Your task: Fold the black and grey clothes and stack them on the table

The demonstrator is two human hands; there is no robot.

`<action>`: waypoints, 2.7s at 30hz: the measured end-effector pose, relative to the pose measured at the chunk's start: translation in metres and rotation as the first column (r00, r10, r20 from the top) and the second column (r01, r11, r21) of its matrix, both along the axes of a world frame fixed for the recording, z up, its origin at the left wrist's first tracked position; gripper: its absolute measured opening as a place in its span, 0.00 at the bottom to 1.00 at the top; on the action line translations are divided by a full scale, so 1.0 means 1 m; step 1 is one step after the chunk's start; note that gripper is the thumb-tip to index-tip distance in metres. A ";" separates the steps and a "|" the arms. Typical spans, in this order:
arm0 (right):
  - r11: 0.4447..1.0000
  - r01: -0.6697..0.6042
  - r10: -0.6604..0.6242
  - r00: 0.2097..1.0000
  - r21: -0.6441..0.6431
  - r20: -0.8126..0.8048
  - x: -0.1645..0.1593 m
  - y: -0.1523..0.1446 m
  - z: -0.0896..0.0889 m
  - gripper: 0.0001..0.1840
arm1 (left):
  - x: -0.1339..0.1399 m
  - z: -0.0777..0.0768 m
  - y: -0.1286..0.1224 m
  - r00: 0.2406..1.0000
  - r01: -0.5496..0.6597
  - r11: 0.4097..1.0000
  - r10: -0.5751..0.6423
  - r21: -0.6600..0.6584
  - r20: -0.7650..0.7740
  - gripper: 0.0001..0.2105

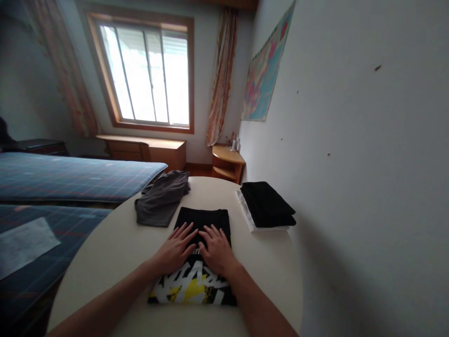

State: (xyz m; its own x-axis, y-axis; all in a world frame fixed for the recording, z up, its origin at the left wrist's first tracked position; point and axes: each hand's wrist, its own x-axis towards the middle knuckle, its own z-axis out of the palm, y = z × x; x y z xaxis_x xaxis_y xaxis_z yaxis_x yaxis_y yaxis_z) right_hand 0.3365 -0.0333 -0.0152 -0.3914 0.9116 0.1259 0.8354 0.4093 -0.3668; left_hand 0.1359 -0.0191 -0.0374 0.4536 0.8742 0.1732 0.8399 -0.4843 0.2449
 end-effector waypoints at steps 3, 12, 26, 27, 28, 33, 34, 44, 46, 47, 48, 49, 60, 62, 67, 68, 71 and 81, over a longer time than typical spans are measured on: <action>0.991 0.133 -0.132 0.990 -0.015 0.055 0.008 0.005 -0.005 0.34 | -0.008 -0.001 -0.002 0.995 -0.090 0.995 0.089 -0.035 -0.036 0.27; 0.970 0.242 -0.242 0.968 0.012 0.069 0.021 0.016 -0.007 0.31 | -0.010 0.000 0.008 0.968 -0.250 0.968 0.250 0.011 -0.029 0.27; 0.965 0.262 -0.256 0.953 -0.016 0.165 0.042 0.099 -0.012 0.30 | -0.023 0.024 0.094 0.970 -0.240 0.970 0.238 -0.032 -0.042 0.21; 0.967 0.253 -0.247 0.955 -0.012 0.162 0.045 0.103 -0.012 0.28 | -0.025 0.025 0.101 0.970 -0.239 0.970 0.237 -0.039 -0.048 0.21; 0.970 0.241 -0.237 0.959 -0.007 0.158 0.047 0.108 -0.012 0.27 | -0.026 0.025 0.108 0.970 -0.238 0.970 0.235 -0.046 -0.054 0.21; 0.963 0.268 -0.264 0.954 -0.012 0.141 0.060 0.130 -0.009 0.25 | -0.030 0.026 0.136 0.970 -0.237 0.962 0.227 -0.135 -0.083 0.20; 0.960 0.278 -0.273 0.952 -0.020 0.137 0.062 0.134 -0.008 0.24 | -0.029 0.027 0.141 0.970 -0.237 0.958 0.226 -0.161 -0.087 0.18; 0.961 0.253 -0.259 0.965 -0.113 -0.041 0.073 0.146 0.009 0.13 | -0.020 0.046 0.149 0.968 -0.244 0.949 0.250 -0.198 0.006 0.14; 0.959 0.267 -0.276 0.956 -0.093 -0.099 0.076 0.146 0.020 0.13 | -0.020 0.054 0.148 0.963 -0.248 0.956 0.261 -0.160 0.067 0.15; 0.958 0.277 -0.285 0.949 -0.078 -0.131 0.077 0.146 0.026 0.13 | -0.020 0.058 0.148 0.961 -0.242 0.960 0.258 -0.142 0.102 0.16; 0.956 0.286 -0.293 0.942 -0.065 -0.164 0.077 0.145 0.032 0.12 | -0.020 0.062 0.148 0.959 -0.231 0.965 0.248 -0.128 0.137 0.15; 0.955 0.291 -0.296 0.935 -0.057 -0.197 0.077 0.144 0.038 0.12 | -0.020 0.067 0.148 0.957 -0.216 0.969 0.234 -0.120 0.171 0.15; 0.995 0.086 -0.097 0.886 -0.045 -0.453 0.079 0.081 0.090 0.16 | -0.038 0.101 0.090 0.898 -0.017 0.992 0.069 -0.122 0.435 0.14; 0.996 0.086 -0.083 0.899 -0.013 -0.430 0.082 0.063 0.093 0.16 | -0.042 0.101 0.074 0.875 0.033 0.993 0.028 -0.117 0.483 0.13; 1.000 0.008 -0.001 0.884 0.014 -0.467 0.082 0.014 0.089 0.10 | -0.050 0.096 0.029 0.817 0.204 0.970 -0.095 -0.131 0.570 0.10; 1.000 -0.009 0.012 0.877 0.008 -0.481 0.081 0.004 0.086 0.10 | -0.051 0.094 0.020 0.819 0.225 0.964 -0.108 -0.141 0.564 0.10; 0.998 -0.063 0.060 0.860 0.011 -0.506 0.077 -0.023 0.074 0.09 | -0.057 0.085 -0.006 0.840 0.261 0.954 -0.147 -0.150 0.522 0.09; 0.996 -0.095 0.085 0.888 0.001 -0.453 0.073 -0.074 0.026 0.12 | -0.071 0.040 -0.056 0.905 0.279 0.959 -0.242 -0.057 0.350 0.15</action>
